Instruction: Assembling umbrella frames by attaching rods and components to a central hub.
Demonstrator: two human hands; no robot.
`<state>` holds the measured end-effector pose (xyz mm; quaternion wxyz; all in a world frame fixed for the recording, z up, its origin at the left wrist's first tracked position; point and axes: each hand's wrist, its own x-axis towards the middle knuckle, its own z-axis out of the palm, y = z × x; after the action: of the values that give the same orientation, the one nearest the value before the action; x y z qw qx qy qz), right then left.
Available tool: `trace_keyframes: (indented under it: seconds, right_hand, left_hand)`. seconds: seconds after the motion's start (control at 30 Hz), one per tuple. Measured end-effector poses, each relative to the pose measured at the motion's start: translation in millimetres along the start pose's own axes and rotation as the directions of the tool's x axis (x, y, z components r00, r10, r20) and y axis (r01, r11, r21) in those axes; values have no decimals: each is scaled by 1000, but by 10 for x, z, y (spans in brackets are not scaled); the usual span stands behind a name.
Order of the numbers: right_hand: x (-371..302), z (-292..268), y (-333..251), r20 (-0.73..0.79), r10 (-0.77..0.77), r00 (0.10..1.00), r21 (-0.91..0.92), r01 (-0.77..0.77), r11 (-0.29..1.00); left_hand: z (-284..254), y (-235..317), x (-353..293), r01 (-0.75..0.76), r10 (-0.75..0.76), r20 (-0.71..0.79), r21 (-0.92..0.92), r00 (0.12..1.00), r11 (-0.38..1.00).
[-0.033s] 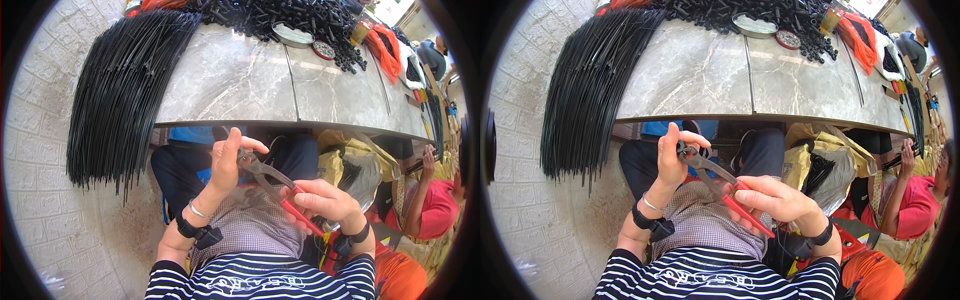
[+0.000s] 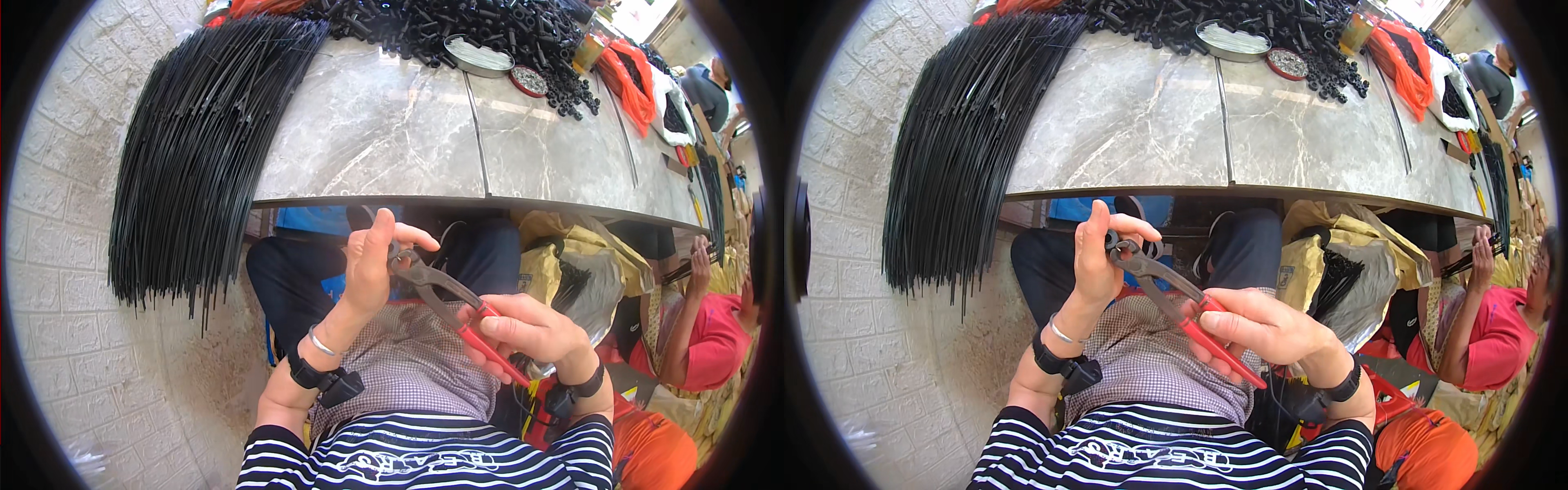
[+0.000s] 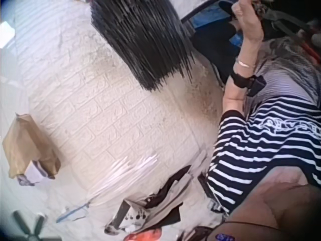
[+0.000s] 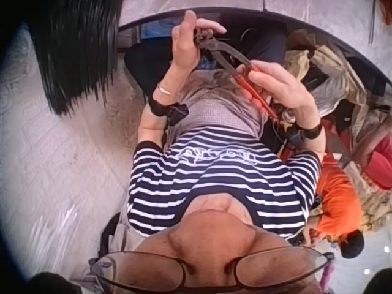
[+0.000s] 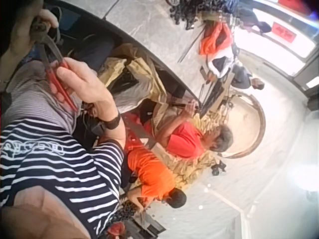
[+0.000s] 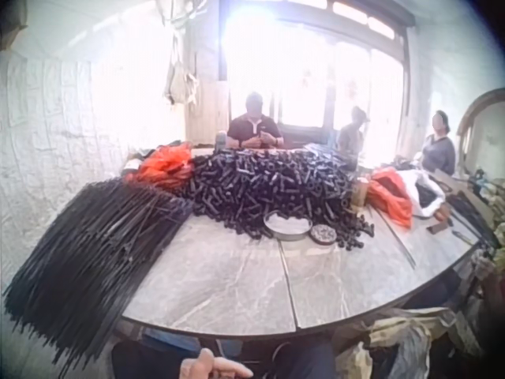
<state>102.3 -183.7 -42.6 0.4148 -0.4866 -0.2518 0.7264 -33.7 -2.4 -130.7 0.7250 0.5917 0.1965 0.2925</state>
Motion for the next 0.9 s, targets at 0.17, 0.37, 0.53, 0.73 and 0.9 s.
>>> trace_keyframes:
  seconds: [0.17,0.37,0.53,0.73,0.9]
  right_hand:
    - [-6,24,81,5,-45,999,-73,45,996]
    - [8,32,57,-20,-8,1000,-100,6,995]
    - [66,47,213,-89,-228,970,-63,223,973]
    - [-96,-31,70,-21,-34,999,-135,31,990]
    - [-99,-17,136,-79,-53,995,-96,46,994]
  left_hand:
    - [80,39,-11,38,-38,-25,6,999,999]
    - [65,1,0,15,-14,-38,22,999,1000]
    - [35,-39,17,-8,7,-58,-8,998,1000]
    - [24,-29,30,-23,23,-30,19,999,1000]
    - [115,-11,-13,11,-12,-57,-2,998,1000]
